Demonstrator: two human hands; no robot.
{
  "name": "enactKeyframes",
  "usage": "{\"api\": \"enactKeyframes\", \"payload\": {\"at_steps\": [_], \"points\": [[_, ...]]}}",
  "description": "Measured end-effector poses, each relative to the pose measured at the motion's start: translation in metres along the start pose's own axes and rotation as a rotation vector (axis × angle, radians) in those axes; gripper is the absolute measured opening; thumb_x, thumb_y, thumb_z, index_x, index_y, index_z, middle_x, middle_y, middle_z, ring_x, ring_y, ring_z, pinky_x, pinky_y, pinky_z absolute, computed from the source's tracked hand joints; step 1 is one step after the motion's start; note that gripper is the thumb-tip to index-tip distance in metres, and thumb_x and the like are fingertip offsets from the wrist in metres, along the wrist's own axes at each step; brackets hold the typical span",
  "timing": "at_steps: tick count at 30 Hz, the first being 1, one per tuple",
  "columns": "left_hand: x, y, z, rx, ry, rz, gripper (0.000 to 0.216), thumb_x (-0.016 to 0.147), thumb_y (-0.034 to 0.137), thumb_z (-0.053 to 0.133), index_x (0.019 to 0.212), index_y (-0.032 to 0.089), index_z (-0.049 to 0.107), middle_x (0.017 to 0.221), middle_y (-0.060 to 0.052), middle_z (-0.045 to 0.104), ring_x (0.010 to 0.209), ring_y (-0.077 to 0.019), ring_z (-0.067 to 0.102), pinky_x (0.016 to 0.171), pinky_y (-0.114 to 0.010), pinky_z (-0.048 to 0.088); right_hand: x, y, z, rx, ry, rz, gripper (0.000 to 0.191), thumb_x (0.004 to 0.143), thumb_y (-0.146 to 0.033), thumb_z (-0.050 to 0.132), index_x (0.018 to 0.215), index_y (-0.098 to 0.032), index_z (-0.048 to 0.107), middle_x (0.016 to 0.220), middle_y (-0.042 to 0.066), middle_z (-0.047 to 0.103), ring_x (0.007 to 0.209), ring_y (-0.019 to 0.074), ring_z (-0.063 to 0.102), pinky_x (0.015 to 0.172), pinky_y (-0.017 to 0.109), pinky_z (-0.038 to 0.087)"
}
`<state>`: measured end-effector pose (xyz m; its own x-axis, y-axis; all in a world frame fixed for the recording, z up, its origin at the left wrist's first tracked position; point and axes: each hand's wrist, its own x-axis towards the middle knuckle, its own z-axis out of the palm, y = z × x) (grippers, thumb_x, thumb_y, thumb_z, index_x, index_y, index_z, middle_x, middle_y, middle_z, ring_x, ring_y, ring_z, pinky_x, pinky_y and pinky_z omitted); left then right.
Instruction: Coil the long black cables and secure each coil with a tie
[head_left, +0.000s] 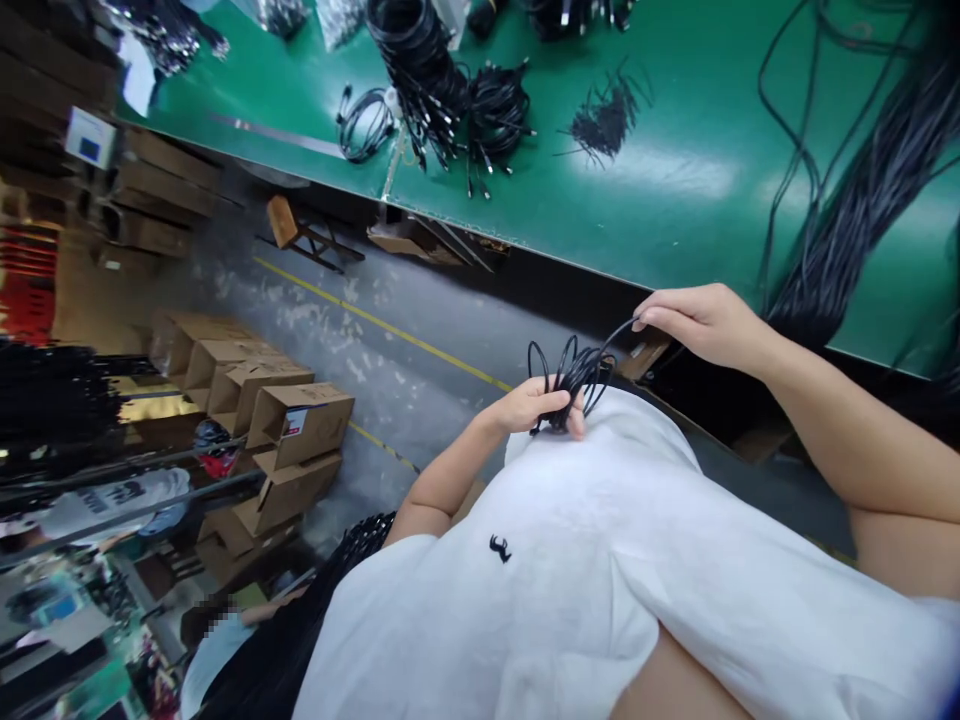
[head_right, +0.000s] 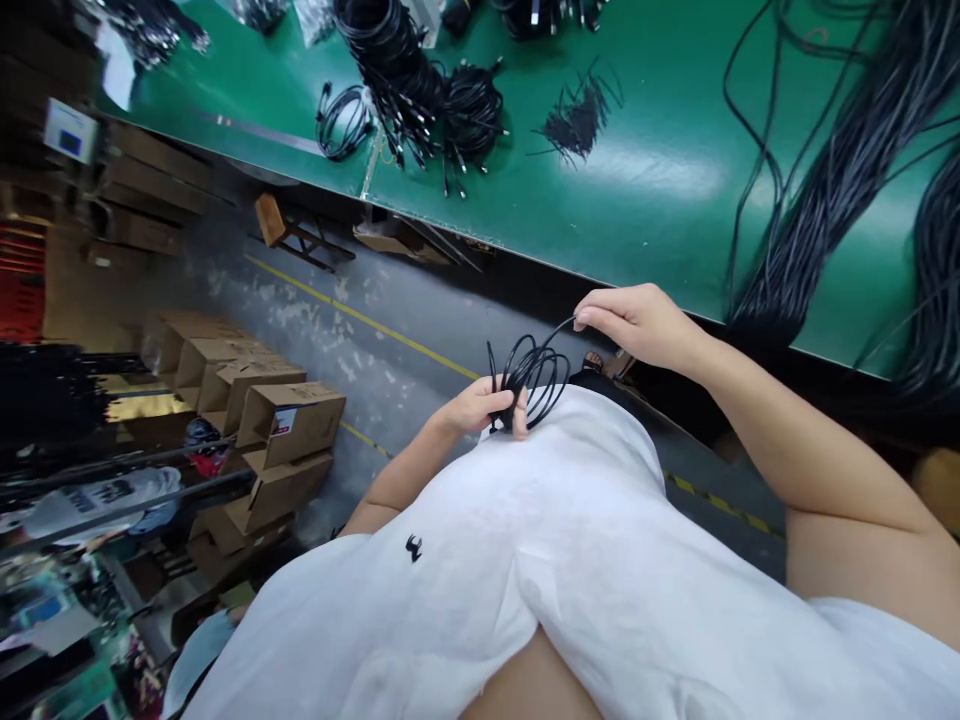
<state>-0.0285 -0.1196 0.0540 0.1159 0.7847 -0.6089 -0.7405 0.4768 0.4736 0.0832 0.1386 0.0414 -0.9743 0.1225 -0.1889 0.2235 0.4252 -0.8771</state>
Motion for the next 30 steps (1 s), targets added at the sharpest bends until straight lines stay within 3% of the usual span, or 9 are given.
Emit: {"api": "enactKeyframes", "payload": {"at_steps": [3,7,10,12,15,19,22,27,30], "points": [[-0.005,0.004,-0.001,-0.103,0.072,-0.009,0.044,0.070,0.051,0.081,0.081,0.012,0.063,0.046,0.003,0.055,0.034,-0.0075,0.044,0.039,-0.020,0.039,-0.002,0.030,0.005,0.054,-0.031,0.027,0.048,0.093,-0.061,0.044,0.088,-0.022,0.071,0.089,0.005,0.073,0.082,0.0201,0.066,0.077,0.031,0.048],[-0.021,0.021,-0.009,-0.326,0.401,0.157,0.031,0.094,0.040,0.056,0.081,0.014,0.066,0.042,0.011,0.027,0.030,-0.0016,0.013,0.031,-0.015,0.015,-0.021,0.106,0.020,0.028,-0.082,0.093,0.053,0.090,-0.066,0.042,0.086,-0.021,0.068,0.088,0.008,0.071,0.080,0.0207,0.064,0.078,0.033,0.048],[-0.037,0.038,-0.015,-0.408,0.693,0.446,0.031,0.100,0.038,0.044,0.099,0.020,0.069,0.046,0.010,0.026,0.031,-0.0034,0.015,0.031,-0.016,0.015,-0.047,0.158,0.034,-0.035,-0.076,0.232,0.054,0.091,-0.068,0.037,0.083,-0.022,0.064,0.088,0.013,0.070,0.081,0.0243,0.064,0.079,0.037,0.047],[-0.044,0.044,-0.018,-0.420,0.775,0.547,0.029,0.101,0.035,0.043,0.113,0.023,0.067,0.050,0.009,0.032,0.034,-0.0033,0.022,0.033,-0.015,0.019,-0.064,0.170,0.043,-0.099,-0.105,0.283,0.049,0.094,-0.063,0.036,0.083,-0.023,0.062,0.089,0.014,0.070,0.080,0.0269,0.065,0.075,0.038,0.047],[-0.043,0.045,-0.023,-0.374,0.687,0.514,0.022,0.096,0.030,0.054,0.112,0.020,0.067,0.056,0.008,0.046,0.038,-0.0010,0.036,0.039,-0.012,0.029,-0.079,0.145,0.058,-0.286,-0.126,0.177,0.037,0.097,-0.050,0.036,0.084,-0.025,0.061,0.090,0.012,0.071,0.076,0.0278,0.066,0.061,0.036,0.043],[-0.020,0.031,-0.032,-0.134,0.500,0.304,0.033,0.076,0.033,0.080,0.098,0.013,0.066,0.079,-0.003,0.070,0.067,-0.0100,0.067,0.062,-0.019,0.051,-0.068,0.065,0.070,-0.497,-0.201,-0.285,0.036,0.101,-0.038,0.037,0.080,-0.021,0.060,0.077,0.007,0.064,0.067,0.0209,0.062,0.053,0.031,0.033],[0.002,0.013,-0.034,-0.015,0.406,0.170,0.044,0.070,0.042,0.084,0.096,0.012,0.065,0.096,-0.011,0.075,0.088,-0.0188,0.072,0.079,-0.029,0.055,-0.041,0.015,0.068,-0.519,-0.221,-0.527,0.037,0.103,-0.033,0.035,0.083,-0.019,0.063,0.075,0.006,0.060,0.066,0.0171,0.057,0.057,0.030,0.033],[0.016,-0.009,-0.023,0.076,0.133,0.000,0.047,0.069,0.047,0.083,0.094,0.011,0.067,0.091,-0.013,0.075,0.088,-0.0221,0.072,0.087,-0.037,0.054,-0.005,-0.002,0.051,-0.532,-0.157,-0.422,0.034,0.102,-0.034,0.037,0.096,-0.017,0.066,0.085,0.009,0.063,0.071,0.0172,0.057,0.059,0.028,0.033],[0.010,-0.008,-0.014,0.091,-0.021,-0.069,0.050,0.067,0.050,0.083,0.094,0.011,0.070,0.079,-0.011,0.072,0.075,-0.0199,0.069,0.078,-0.035,0.053,-0.003,0.000,0.049,-0.468,-0.118,-0.412,0.037,0.099,-0.039,0.044,0.122,-0.015,0.061,0.115,0.016,0.063,0.093,0.0235,0.062,0.070,0.031,0.044]]}}
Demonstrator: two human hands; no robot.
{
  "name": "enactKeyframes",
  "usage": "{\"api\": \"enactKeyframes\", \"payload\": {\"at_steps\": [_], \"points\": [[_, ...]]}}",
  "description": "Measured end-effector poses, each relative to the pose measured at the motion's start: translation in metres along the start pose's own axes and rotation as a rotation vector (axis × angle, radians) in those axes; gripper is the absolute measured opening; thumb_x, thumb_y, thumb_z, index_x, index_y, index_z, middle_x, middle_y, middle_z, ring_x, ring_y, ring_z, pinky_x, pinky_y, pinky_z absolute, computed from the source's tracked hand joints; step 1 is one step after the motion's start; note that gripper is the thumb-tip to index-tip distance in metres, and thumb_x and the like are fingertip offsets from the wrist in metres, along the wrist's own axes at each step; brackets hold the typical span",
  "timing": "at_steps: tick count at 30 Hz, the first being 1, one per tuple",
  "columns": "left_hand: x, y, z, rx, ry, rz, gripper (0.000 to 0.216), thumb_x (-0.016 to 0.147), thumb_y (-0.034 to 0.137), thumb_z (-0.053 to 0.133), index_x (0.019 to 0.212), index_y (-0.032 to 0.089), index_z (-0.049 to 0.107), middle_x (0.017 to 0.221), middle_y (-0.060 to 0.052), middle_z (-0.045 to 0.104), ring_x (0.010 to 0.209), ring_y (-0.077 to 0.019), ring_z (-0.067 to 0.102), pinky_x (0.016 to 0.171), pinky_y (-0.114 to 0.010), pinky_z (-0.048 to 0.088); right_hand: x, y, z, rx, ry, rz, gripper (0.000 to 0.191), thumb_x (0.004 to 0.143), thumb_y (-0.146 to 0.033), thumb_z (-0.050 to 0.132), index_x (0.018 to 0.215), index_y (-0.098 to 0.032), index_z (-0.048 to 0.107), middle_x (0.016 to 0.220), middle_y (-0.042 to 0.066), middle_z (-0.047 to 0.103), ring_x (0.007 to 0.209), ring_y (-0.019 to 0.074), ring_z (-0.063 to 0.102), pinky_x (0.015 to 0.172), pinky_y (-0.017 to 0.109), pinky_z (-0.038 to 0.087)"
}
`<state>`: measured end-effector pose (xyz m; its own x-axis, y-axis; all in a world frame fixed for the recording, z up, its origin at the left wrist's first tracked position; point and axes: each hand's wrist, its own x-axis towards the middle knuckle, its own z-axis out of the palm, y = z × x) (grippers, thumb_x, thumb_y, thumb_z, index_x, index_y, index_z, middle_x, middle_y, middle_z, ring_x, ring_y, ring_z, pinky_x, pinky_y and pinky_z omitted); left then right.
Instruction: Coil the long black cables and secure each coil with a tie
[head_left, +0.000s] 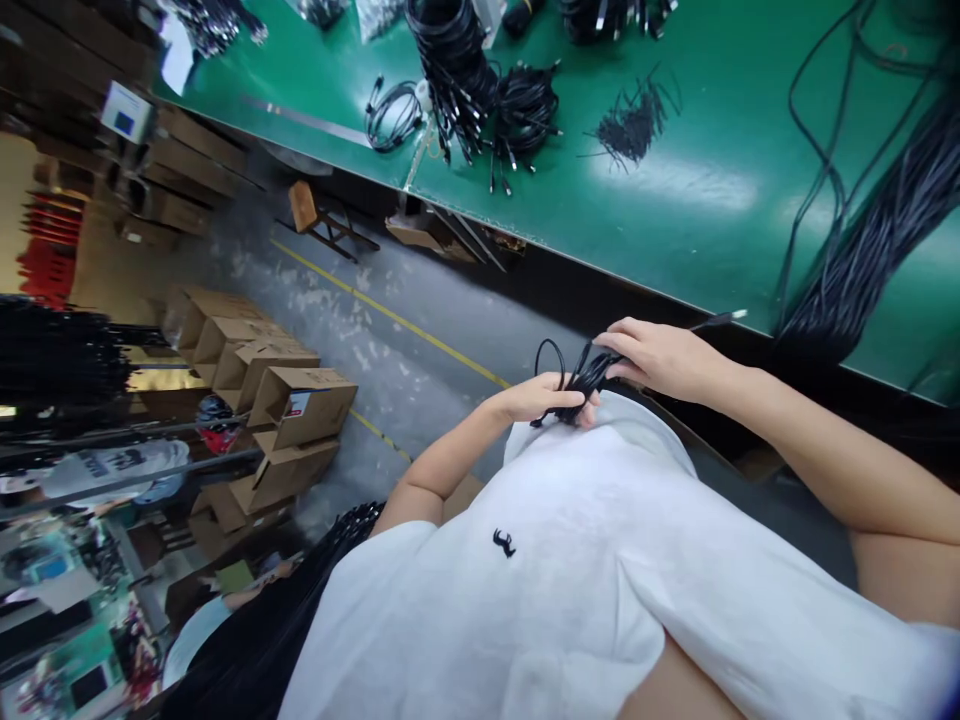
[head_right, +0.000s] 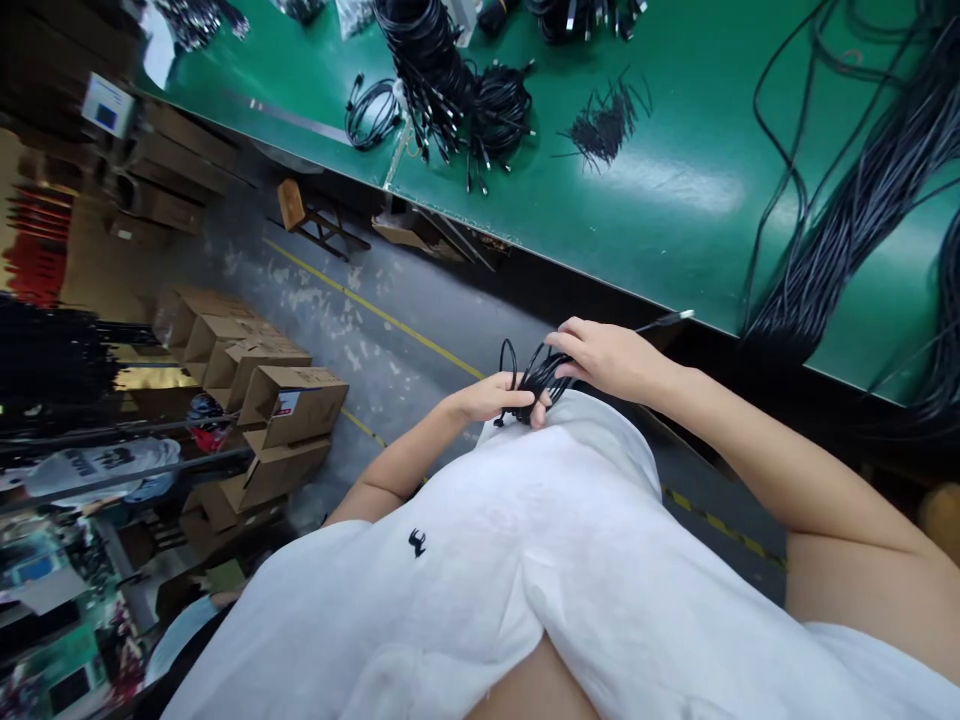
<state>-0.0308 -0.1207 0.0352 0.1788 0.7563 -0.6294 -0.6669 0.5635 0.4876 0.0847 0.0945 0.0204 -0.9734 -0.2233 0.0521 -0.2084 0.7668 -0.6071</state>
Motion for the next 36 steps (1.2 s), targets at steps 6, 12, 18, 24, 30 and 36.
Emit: {"api": "enactKeyframes", "payload": {"at_steps": [6,12,18,24,30,36], "points": [[-0.013,0.021,0.018,0.133,-0.331,-0.116,0.049,0.067,0.057,0.081,0.094,0.017,0.076,0.070,-0.005,0.061,0.070,-0.0178,0.057,0.068,-0.031,0.047,0.014,-0.024,0.014,0.099,-0.006,-0.281,0.041,0.095,-0.019,0.041,0.134,-0.014,0.054,0.125,0.018,0.062,0.114,0.0255,0.058,0.098,0.044,0.042],[-0.019,0.027,0.024,0.015,-0.359,-0.140,0.049,0.065,0.067,0.076,0.066,0.020,0.065,0.051,0.002,0.036,0.048,-0.0121,0.035,0.046,-0.031,0.036,0.044,-0.043,-0.004,0.090,0.046,-0.209,0.038,0.097,-0.019,0.036,0.128,-0.017,0.059,0.115,0.016,0.065,0.105,0.0241,0.060,0.089,0.039,0.045],[-0.027,0.026,0.022,0.010,-0.271,-0.091,0.054,0.059,0.067,0.081,0.063,0.017,0.061,0.047,0.004,0.037,0.044,-0.0100,0.038,0.043,-0.029,0.038,0.051,-0.044,-0.009,0.162,-0.182,-0.265,0.026,0.092,-0.016,0.041,0.102,-0.019,0.065,0.092,0.007,0.069,0.081,0.0170,0.062,0.074,0.029,0.043],[-0.042,0.022,0.006,0.057,0.216,0.189,0.043,0.073,0.052,0.079,0.074,0.013,0.059,0.048,0.009,0.037,0.043,-0.0036,0.033,0.046,-0.020,0.036,0.054,-0.033,-0.008,0.452,-0.354,0.142,0.030,0.090,-0.049,0.051,0.093,-0.021,0.063,0.073,0.000,0.064,0.065,0.0143,0.057,0.058,0.025,0.036],[-0.043,0.027,-0.005,0.131,0.074,0.169,0.047,0.071,0.052,0.080,0.085,0.013,0.058,0.059,0.003,0.055,0.054,-0.0072,0.051,0.058,-0.023,0.047,0.059,-0.034,-0.017,0.610,-0.471,0.170,0.047,0.089,-0.065,0.046,0.089,-0.021,0.062,0.067,-0.001,0.059,0.060,0.0130,0.053,0.054,0.026,0.037],[-0.039,0.011,-0.010,-0.095,0.007,0.105,0.045,0.074,0.052,0.079,0.082,0.015,0.055,0.047,0.012,0.034,0.038,-0.0020,0.028,0.039,-0.016,0.029,0.047,-0.033,-0.007,0.794,-0.520,0.339,0.045,0.082,-0.066,0.059,0.089,-0.022,0.064,0.067,-0.001,0.059,0.060,0.0130,0.055,0.056,0.025,0.040]]}}
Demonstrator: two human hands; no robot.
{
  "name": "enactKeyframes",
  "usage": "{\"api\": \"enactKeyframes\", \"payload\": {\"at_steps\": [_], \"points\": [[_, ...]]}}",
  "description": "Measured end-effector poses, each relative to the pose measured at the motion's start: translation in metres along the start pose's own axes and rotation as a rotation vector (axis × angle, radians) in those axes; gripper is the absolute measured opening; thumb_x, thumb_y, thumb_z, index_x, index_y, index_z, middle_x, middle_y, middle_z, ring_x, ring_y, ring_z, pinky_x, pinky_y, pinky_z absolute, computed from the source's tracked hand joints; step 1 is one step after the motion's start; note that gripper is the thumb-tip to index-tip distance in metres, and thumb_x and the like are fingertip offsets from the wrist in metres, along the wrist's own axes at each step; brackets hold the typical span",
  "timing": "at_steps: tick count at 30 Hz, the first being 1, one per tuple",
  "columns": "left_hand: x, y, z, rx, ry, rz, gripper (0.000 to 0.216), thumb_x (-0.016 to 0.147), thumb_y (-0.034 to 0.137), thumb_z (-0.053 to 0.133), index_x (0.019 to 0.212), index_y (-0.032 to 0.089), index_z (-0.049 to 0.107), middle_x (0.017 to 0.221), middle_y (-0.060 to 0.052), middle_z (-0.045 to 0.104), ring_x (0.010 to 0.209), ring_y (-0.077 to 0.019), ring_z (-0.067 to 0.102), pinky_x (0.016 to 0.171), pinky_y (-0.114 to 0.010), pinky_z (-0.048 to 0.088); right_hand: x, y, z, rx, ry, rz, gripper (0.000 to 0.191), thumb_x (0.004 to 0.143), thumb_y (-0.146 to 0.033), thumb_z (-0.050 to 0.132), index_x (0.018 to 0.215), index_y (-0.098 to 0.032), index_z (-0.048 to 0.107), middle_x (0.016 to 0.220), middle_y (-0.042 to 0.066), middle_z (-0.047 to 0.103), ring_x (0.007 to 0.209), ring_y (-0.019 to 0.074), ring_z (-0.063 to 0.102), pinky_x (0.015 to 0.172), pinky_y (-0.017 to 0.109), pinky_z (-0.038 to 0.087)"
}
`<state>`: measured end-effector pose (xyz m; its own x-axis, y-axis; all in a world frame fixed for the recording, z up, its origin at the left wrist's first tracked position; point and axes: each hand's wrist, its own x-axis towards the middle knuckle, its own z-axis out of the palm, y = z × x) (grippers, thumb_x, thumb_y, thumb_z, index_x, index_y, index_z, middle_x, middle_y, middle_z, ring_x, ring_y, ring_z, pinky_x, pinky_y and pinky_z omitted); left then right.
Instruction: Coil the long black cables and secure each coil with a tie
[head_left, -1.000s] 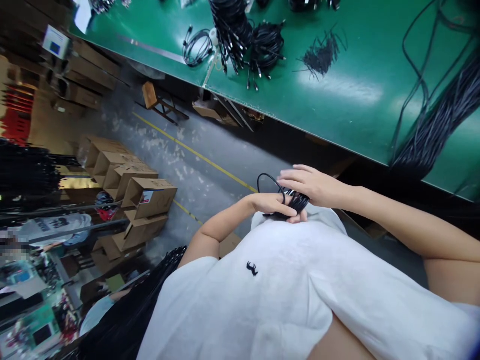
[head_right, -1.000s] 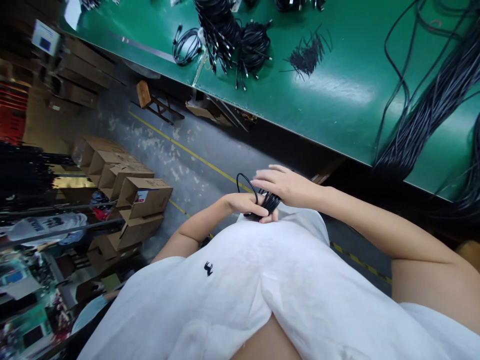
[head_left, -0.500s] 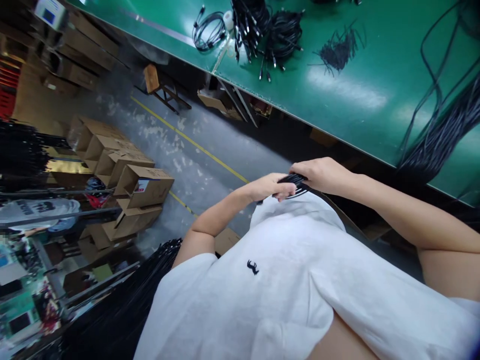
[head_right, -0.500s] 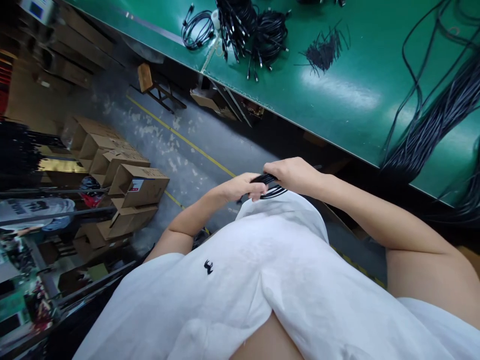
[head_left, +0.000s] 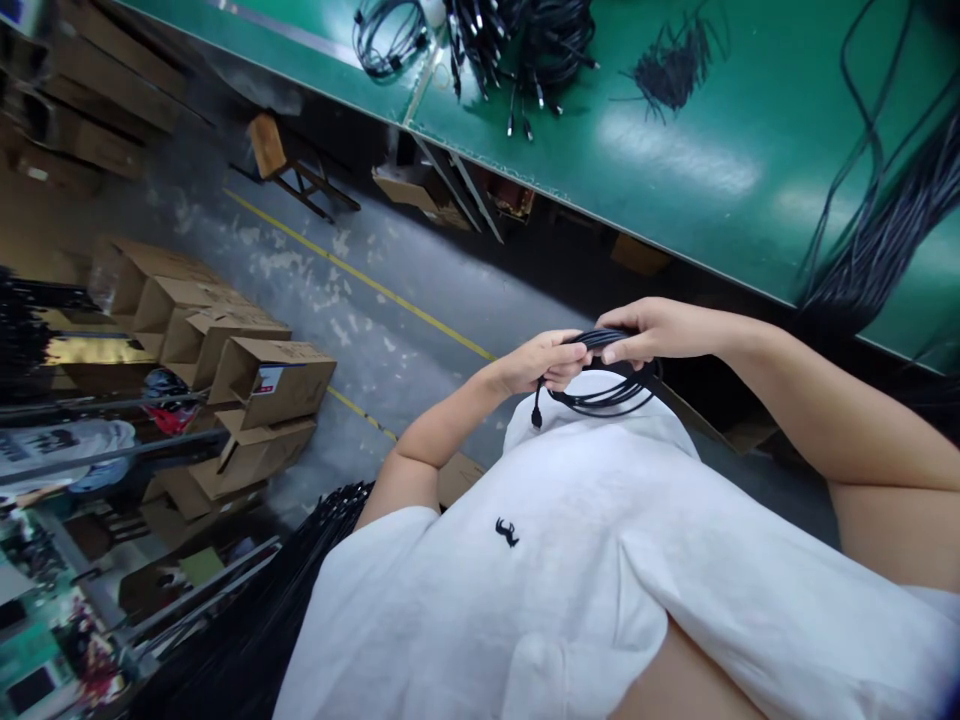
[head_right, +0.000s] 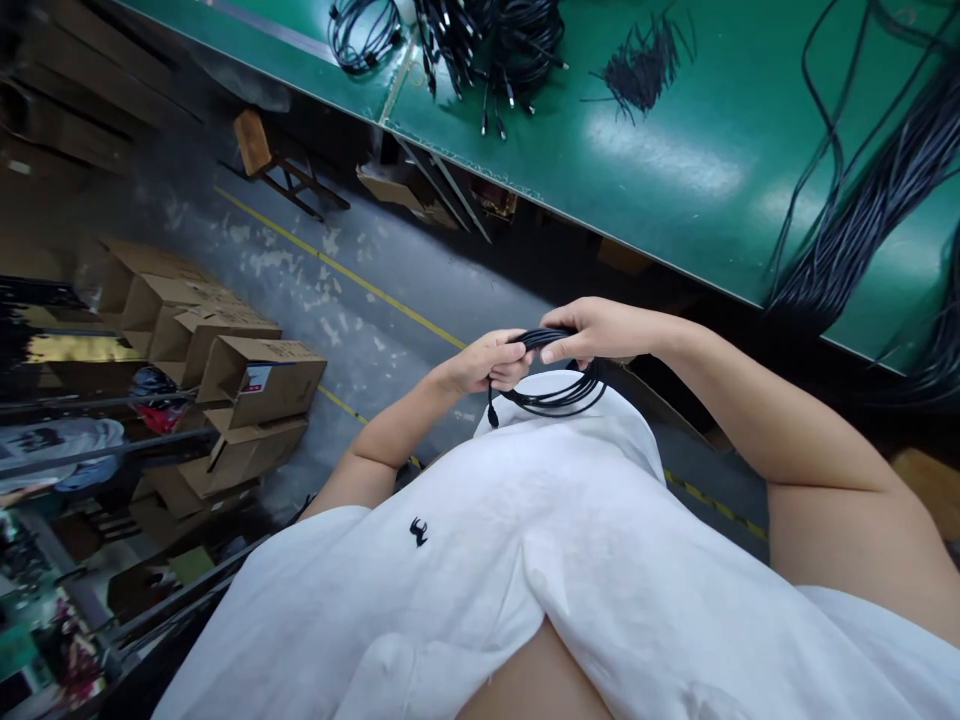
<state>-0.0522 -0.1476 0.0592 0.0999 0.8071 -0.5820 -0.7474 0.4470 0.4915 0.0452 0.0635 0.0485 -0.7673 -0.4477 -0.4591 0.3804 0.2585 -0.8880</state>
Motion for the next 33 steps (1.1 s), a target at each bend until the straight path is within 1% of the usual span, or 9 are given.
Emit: {"api": "enactKeyframes", "payload": {"at_steps": [4,7,11,14,19,22,26,30,33], "points": [[-0.005,-0.027,0.000,-0.048,-0.050,-0.116,0.054,0.070,0.064,0.076,0.078,0.014,0.056,0.043,0.011,0.035,0.036,-0.0029,0.029,0.042,-0.020,0.041,-0.005,0.018,0.019,0.168,-0.062,0.041,0.049,0.083,-0.067,0.057,0.093,-0.019,0.065,0.071,0.000,0.060,0.065,0.0140,0.056,0.061,0.026,0.043],[-0.005,-0.027,0.003,-0.067,-0.070,-0.143,0.055,0.069,0.065,0.076,0.076,0.014,0.055,0.043,0.012,0.032,0.036,-0.0025,0.026,0.040,-0.019,0.036,-0.008,0.013,0.020,0.042,0.063,-0.058,0.043,0.087,-0.058,0.055,0.105,-0.020,0.065,0.083,0.002,0.064,0.073,0.0163,0.059,0.067,0.029,0.046],[0.004,0.000,0.006,-0.148,0.122,0.069,0.050,0.074,0.060,0.075,0.072,0.016,0.051,0.044,0.012,0.027,0.036,-0.0016,0.021,0.036,-0.015,0.024,-0.009,0.012,-0.001,-0.190,0.588,-0.180,0.034,0.086,-0.043,0.061,0.114,-0.022,0.063,0.109,0.011,0.064,0.101,0.0270,0.060,0.085,0.039,0.049],[0.016,0.026,0.007,-0.211,0.332,0.262,0.046,0.079,0.056,0.072,0.071,0.017,0.049,0.045,0.012,0.024,0.036,-0.0017,0.020,0.036,-0.014,0.024,0.003,0.038,-0.014,-0.025,0.940,-0.099,0.032,0.088,-0.042,0.060,0.114,-0.022,0.061,0.110,0.012,0.064,0.103,0.0267,0.060,0.090,0.042,0.050],[0.040,0.049,0.014,-0.206,0.359,0.282,0.048,0.078,0.058,0.073,0.072,0.017,0.050,0.044,0.012,0.026,0.036,-0.0022,0.022,0.036,-0.015,0.026,0.044,0.058,-0.036,0.205,0.644,-0.161,0.039,0.084,-0.040,0.064,0.117,-0.021,0.059,0.108,0.006,0.068,0.098,0.0217,0.064,0.089,0.038,0.051],[0.053,0.050,0.016,-0.191,0.316,0.233,0.048,0.077,0.059,0.073,0.074,0.016,0.052,0.045,0.011,0.029,0.037,-0.0024,0.024,0.037,-0.016,0.027,0.058,0.034,-0.067,-0.100,0.488,-0.307,0.024,0.089,-0.026,0.051,0.109,-0.019,0.064,0.104,0.007,0.069,0.096,0.0218,0.064,0.088,0.036,0.048],[0.060,0.057,0.012,-0.201,0.286,0.163,0.048,0.079,0.061,0.070,0.078,0.015,0.057,0.048,0.010,0.033,0.039,-0.0035,0.028,0.041,-0.018,0.033,0.059,0.012,-0.106,-0.503,0.223,-0.418,0.020,0.092,-0.019,0.042,0.098,-0.017,0.061,0.090,0.008,0.066,0.079,0.0208,0.059,0.065,0.032,0.039],[0.061,0.075,0.010,-0.177,0.170,0.022,0.052,0.076,0.063,0.072,0.082,0.012,0.061,0.052,0.006,0.041,0.044,-0.0071,0.041,0.048,-0.025,0.044,0.056,0.018,-0.119,-0.469,0.169,-0.440,0.014,0.090,-0.018,0.043,0.084,-0.020,0.055,0.076,0.006,0.058,0.067,0.0177,0.048,0.059,0.031,0.030],[0.068,0.086,0.012,-0.179,0.229,0.077,0.047,0.077,0.059,0.073,0.076,0.015,0.056,0.048,0.009,0.033,0.039,-0.0038,0.031,0.040,-0.020,0.033,0.065,0.034,-0.109,-0.005,0.322,-0.357,0.005,0.086,-0.023,0.054,0.082,-0.022,0.056,0.075,0.003,0.058,0.069,0.0166,0.049,0.065,0.031,0.037]]}}
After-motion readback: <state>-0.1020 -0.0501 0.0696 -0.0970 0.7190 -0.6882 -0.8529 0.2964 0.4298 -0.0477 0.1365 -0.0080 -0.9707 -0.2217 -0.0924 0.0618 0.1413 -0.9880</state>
